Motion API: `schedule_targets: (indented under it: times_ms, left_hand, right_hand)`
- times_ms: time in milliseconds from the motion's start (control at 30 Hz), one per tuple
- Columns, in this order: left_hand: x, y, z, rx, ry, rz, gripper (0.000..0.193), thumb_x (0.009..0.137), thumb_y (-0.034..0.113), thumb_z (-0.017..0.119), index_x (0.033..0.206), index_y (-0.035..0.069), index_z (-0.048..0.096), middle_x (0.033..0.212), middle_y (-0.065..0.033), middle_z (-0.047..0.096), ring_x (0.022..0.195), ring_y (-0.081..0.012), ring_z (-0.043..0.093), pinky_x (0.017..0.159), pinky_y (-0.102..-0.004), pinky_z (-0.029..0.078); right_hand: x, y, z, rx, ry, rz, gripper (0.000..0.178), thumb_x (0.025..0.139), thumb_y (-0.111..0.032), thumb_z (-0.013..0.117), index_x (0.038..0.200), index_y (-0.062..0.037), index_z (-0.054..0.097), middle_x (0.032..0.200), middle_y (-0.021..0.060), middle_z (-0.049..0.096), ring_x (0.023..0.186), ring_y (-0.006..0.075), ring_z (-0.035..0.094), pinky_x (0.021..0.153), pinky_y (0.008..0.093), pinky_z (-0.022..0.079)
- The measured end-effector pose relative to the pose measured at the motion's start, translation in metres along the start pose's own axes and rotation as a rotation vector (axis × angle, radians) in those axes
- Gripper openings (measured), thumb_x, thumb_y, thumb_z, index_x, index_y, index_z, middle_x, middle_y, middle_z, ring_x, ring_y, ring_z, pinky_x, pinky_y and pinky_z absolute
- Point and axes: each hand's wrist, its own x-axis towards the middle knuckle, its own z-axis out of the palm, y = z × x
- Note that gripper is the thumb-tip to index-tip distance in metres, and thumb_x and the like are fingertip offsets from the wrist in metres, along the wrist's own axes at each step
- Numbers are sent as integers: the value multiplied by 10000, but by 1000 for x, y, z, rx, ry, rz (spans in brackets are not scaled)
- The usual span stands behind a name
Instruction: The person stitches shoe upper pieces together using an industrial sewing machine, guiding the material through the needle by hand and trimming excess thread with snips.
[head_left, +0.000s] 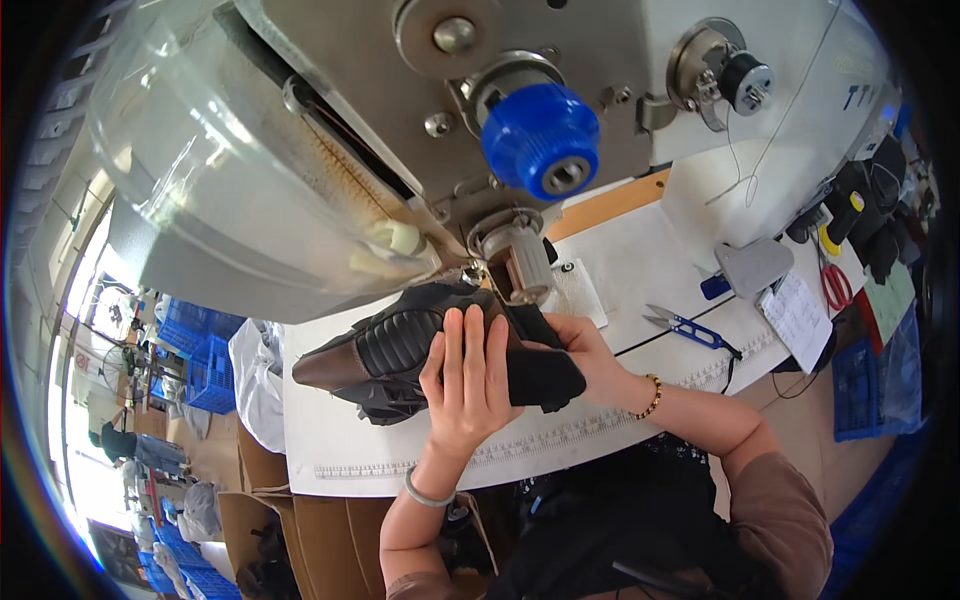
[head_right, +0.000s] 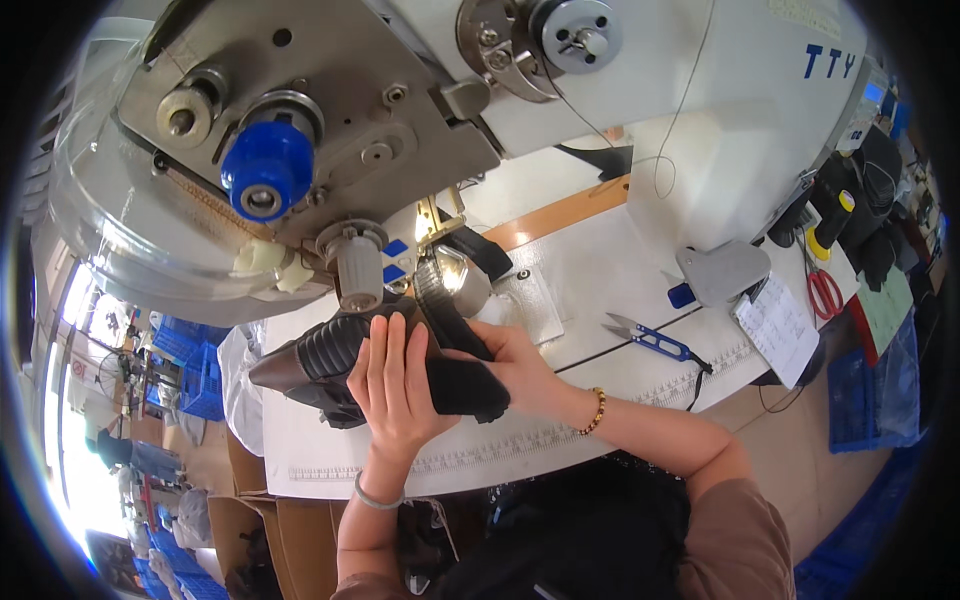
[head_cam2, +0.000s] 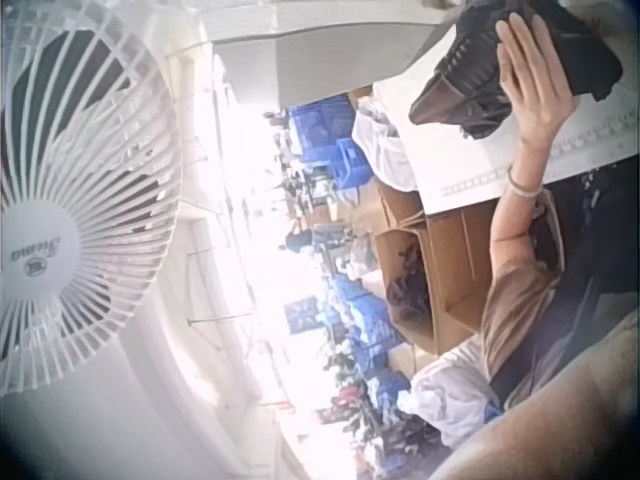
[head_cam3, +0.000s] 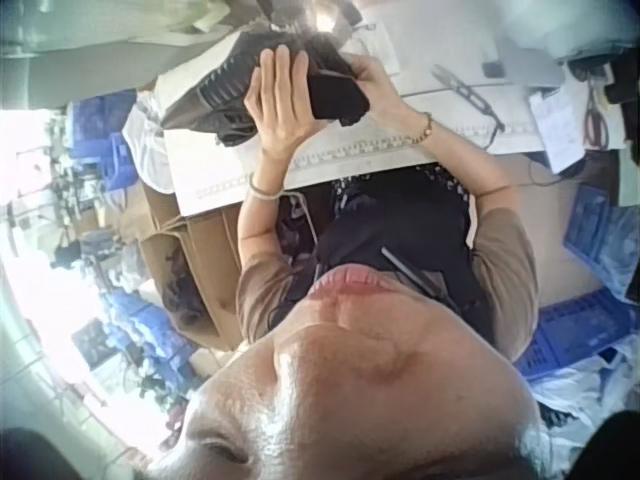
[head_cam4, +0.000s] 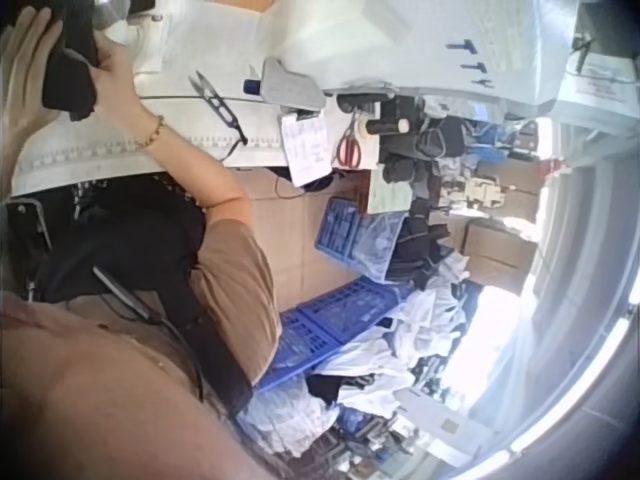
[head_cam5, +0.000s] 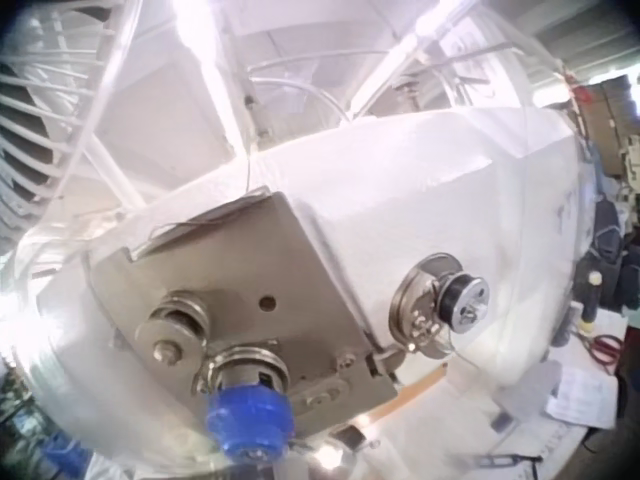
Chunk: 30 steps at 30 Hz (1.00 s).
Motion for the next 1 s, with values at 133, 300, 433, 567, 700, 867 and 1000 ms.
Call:
schedule_targets:
  times_ms: [133,300,433,567,700,867,1000]
  left_hand:
    - [0,0,2,17,36,1,377,801,121,434,1125,-1,583,1142,-181,590,1082,-302,570,916,-382,396]
    - [4,-2,4,23,21,1,373,805,109,427,1127,-2,580,1135,-178,592,1076,-300,574,910,-380,405]
    - [6,-4,6,8,25,-17,375,792,99,439,1124,-3,581,1132,-177,592,1071,-296,576,909,-382,410]
    - [6,-4,6,6,11,-29,377,783,90,448,1123,-6,581,1135,-171,590,1067,-299,575,913,-383,408]
    - [12,2,1,-35,9,-67,370,770,86,469,1103,-12,599,1115,-145,572,1057,-323,576,894,-391,415]
    - [6,0,5,5,8,-40,360,770,81,483,1093,-12,613,1092,-122,548,1046,-335,582,864,-398,427]
    - [5,-3,8,18,44,-3,352,783,66,475,1099,-10,611,1096,-118,550,1036,-327,589,855,-390,436]
  right_hand:
    - [2,2,1,-63,30,-9,270,893,-136,574,1109,27,562,919,9,624,805,29,559,669,182,472]
    - [4,2,0,-9,48,-10,269,900,-139,565,1113,24,557,939,11,622,814,28,559,671,178,475]
    - [6,1,1,-3,49,11,269,902,-150,563,1110,21,555,934,7,618,807,28,560,658,171,473]
    - [10,-5,-1,-95,29,31,269,896,-167,574,1092,17,561,918,0,612,793,27,553,649,175,469]
    - [11,-7,-4,-113,17,14,258,889,-174,586,1063,17,575,911,1,614,796,25,544,646,186,468]
    - [11,-3,-4,-140,19,-57,250,878,-171,604,1037,21,591,883,7,628,789,29,545,648,195,471]
    - [11,-1,-5,-111,22,-20,258,875,-165,607,1051,23,587,872,6,632,770,30,550,641,188,471]
